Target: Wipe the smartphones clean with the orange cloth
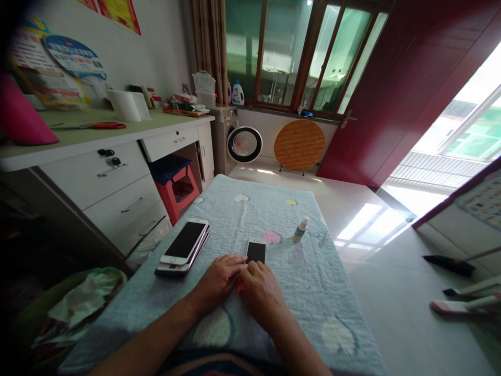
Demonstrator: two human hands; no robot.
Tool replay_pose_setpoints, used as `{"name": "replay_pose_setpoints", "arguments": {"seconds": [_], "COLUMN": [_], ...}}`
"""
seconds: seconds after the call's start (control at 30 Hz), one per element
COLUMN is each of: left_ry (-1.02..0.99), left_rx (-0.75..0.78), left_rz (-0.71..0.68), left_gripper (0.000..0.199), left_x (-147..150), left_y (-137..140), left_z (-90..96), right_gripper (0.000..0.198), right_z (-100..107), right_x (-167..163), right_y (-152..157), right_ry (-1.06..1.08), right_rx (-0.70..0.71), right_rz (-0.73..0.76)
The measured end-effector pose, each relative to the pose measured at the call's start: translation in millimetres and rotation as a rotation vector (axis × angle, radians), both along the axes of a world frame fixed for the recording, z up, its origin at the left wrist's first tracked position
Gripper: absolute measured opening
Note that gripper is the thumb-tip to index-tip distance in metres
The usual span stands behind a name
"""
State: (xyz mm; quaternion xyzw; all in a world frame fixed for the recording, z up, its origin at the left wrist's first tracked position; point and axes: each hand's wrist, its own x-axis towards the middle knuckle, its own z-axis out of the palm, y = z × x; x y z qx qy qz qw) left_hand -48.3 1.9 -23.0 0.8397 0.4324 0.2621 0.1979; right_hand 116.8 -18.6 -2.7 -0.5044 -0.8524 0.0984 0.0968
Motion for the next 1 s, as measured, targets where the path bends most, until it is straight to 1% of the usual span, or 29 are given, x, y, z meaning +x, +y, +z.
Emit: {"name": "replay_pose_setpoints", "arguments": {"seconds": [0.1,0.2,0.4,0.57,0.67,0.8,0.9,1.0], "left_ry": [0.006,0.015,0.022,0.023,0.032,0.035,0.035,0.025], "left_rx": [0.007,0.036,0.088,0.084,0.067,0.050,0.038,0.051], "left_rz": [-0.014,-0.033,-0.042,-0.037,-0.028,-0.023,-0.015,0.002], "left_gripper": [0.027,0.026,0.029,0.029,0.032,0.045,0.056,0.053], "left_x": [-0.2,-0.8,-0.8,-0.8,-1.2,-2.0,-2.3,-2.0], "left_y": [0.1,1.5,4.5,1.3,-1.4,-3.5,-4.0,-3.5], "left_z": [-0.2,-2.8,-7.7,-6.9,-5.5,-3.1,-3.4,-6.2], "right_gripper": [0.009,0.009,0.012,0.014,0.012,0.011,0.009,0.012], "right_z": [-1.3,-0.6,7.3,13.5,14.0,5.4,-6.5,-13.5], "right_x": [-3.2,1.7,27.6,53.2,63.6,63.3,56.4,50.8], "right_y": [-0.2,-2.6,-9.2,-10.0,-7.9,-2.7,0.9,1.7], "right_ry": [0.003,-0.008,-0.008,0.045,0.179,0.509,0.684,0.743], "right_rx": [0.010,0.007,-0.061,-0.091,-0.089,-0.107,-0.167,-0.254], "right_rz": [-0.007,-0.046,-0.146,-0.223,-0.272,-0.310,-0.372,-0.432]}}
